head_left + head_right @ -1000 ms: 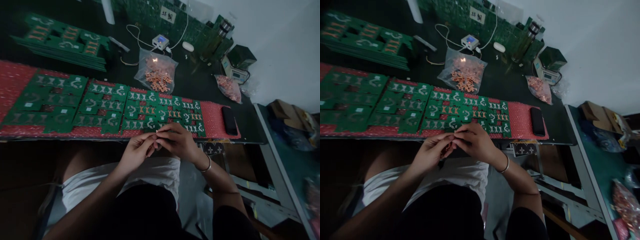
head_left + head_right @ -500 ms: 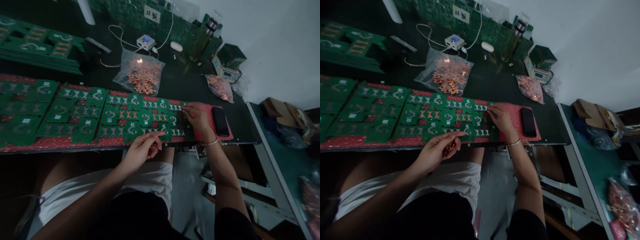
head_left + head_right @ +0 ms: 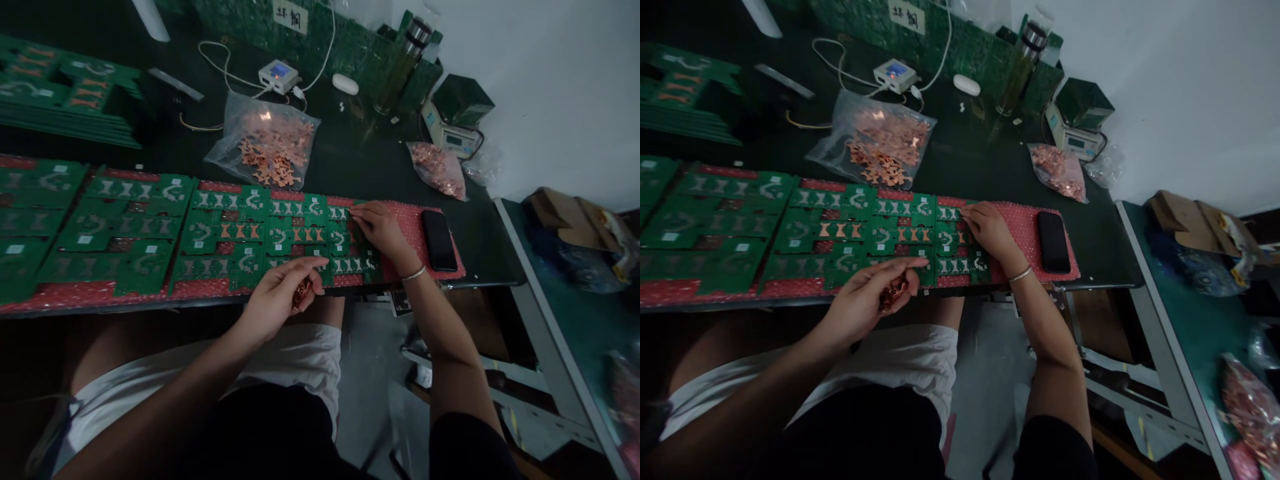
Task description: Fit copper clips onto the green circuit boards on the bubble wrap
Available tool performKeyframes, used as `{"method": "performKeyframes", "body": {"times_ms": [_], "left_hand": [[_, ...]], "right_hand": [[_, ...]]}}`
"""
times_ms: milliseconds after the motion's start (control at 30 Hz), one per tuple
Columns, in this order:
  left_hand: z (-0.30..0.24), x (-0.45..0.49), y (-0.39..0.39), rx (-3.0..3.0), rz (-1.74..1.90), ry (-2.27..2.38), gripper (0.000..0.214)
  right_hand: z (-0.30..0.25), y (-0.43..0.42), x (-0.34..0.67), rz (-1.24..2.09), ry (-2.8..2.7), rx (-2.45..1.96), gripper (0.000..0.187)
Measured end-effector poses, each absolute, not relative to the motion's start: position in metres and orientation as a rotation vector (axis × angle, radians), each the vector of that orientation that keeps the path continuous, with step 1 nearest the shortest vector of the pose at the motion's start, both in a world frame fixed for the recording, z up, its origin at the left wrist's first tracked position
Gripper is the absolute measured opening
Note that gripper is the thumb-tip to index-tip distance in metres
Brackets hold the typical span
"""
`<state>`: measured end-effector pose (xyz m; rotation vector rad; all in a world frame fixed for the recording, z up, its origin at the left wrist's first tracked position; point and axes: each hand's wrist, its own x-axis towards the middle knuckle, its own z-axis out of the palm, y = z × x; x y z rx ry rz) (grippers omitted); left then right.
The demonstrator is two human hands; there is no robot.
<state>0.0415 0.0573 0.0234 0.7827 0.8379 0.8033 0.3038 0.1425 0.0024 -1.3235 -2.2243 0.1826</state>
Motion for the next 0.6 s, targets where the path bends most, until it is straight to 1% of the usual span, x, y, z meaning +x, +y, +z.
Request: {"method": "performKeyframes", "body": {"times_ms": [400, 600], "left_hand": [[0.0214, 0.0389, 0.0611, 0.773, 0.833, 0.858, 0.032], [0.0217, 0.0406, 0.0637, 0.727, 0.841, 0.866, 0.04]], "right_hand": [[-0.0014, 0.1405, 0.3021, 0.089, -2.242, -1.338, 0.024], [0.0034, 0.1351, 0.3009, 0.036, -2.32, -1.354, 0.028]]}}
